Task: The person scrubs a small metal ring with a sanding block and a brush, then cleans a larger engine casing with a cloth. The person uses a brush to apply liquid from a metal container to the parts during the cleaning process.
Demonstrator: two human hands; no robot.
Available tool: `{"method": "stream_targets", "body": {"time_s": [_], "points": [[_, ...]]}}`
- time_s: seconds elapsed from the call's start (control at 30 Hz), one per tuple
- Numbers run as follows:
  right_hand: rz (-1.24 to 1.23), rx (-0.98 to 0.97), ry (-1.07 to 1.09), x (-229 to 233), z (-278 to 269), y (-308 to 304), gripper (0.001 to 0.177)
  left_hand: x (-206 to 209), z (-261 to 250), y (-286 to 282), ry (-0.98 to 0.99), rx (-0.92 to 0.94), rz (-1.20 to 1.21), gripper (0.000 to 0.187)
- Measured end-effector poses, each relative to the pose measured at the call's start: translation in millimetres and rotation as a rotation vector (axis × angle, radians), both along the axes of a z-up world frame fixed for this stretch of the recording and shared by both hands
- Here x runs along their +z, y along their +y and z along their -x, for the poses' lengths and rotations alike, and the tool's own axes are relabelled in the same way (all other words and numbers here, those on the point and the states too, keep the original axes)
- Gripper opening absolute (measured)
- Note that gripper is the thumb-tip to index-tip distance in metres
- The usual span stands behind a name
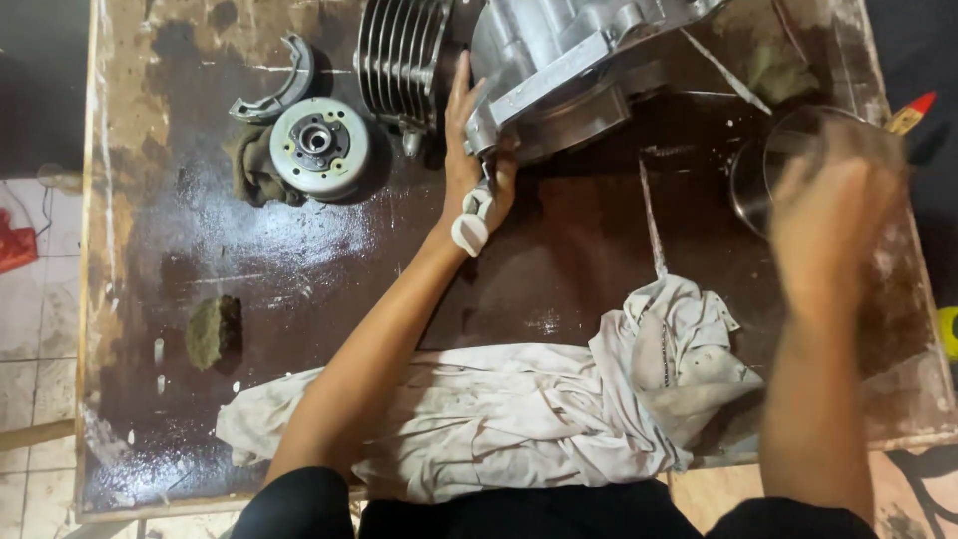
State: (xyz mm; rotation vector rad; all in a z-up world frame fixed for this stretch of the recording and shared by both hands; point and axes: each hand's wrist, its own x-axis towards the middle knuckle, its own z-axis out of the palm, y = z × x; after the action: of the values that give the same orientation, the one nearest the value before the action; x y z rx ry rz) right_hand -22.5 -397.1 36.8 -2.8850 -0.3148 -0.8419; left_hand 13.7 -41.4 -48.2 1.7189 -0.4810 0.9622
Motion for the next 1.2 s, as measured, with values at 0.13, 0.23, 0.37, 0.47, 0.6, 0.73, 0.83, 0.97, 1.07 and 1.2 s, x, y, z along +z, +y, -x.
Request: {"method": "stream_targets", "body": {"time_s": [0.13, 0.23, 0.37, 0.47, 0.6, 0.73, 0.83, 0.97, 1.07, 1.2], "points": [[0.143, -0.126, 0.195, -29.6, -22.9, -79.0, 0.023, 3.2, 2.7, -2.0, 0.016, -0.013, 0.005, 0.060], [0.090, -0.123, 0.442, -42.1, -36.0, -101.7, 0.030, -1.1, 3.1, -2.0, 0.018, -0.014, 0.017, 0.060], [0.062, -0.089, 0.337, 24.2, -8.1, -39.1, 0.020, 0.5, 2.3, -3.6, 0.017, 0.019, 0.006, 0.060], [0.016, 0.010, 0.099, 31.3, 1.7, -6.5, 0.017, -1.1, 1.2, -2.6, 0.020, 0.018, -0.017, 0.061], [-0.022, 0.203, 0.033, 9.7, -15.3, 63.7, 0.009, 6.3, 5.5, -2.6, 0.025, -0.024, 0.020, 0.063], [-0.023, 0.351, 0.012, -25.9, -24.5, 137.2, 0.034, 4.1, 7.7, -1.6, 0.056, -0.002, 0.022, 0.064], [-0.088, 0.489, -0.084, -45.0, -17.1, 175.4, 0.049, 5.6, 2.3, -0.3, 0.035, -0.009, 0.025, 0.064], [-0.117, 0.437, 0.020, -48.1, -19.2, 164.9, 0.041, 4.1, 3.0, -1.0, 0.042, 0.009, -0.001, 0.063], [0.057, 0.304, -0.082, -51.4, -19.0, 171.2, 0.041, 7.7, 5.8, -0.3, 0.066, -0.006, 0.009, 0.063], [-0.105, 0.480, -0.005, -60.0, -16.8, 184.0, 0.056, 6.5, 4.7, 1.1, 0.039, -0.003, -0.005, 0.064]]}}
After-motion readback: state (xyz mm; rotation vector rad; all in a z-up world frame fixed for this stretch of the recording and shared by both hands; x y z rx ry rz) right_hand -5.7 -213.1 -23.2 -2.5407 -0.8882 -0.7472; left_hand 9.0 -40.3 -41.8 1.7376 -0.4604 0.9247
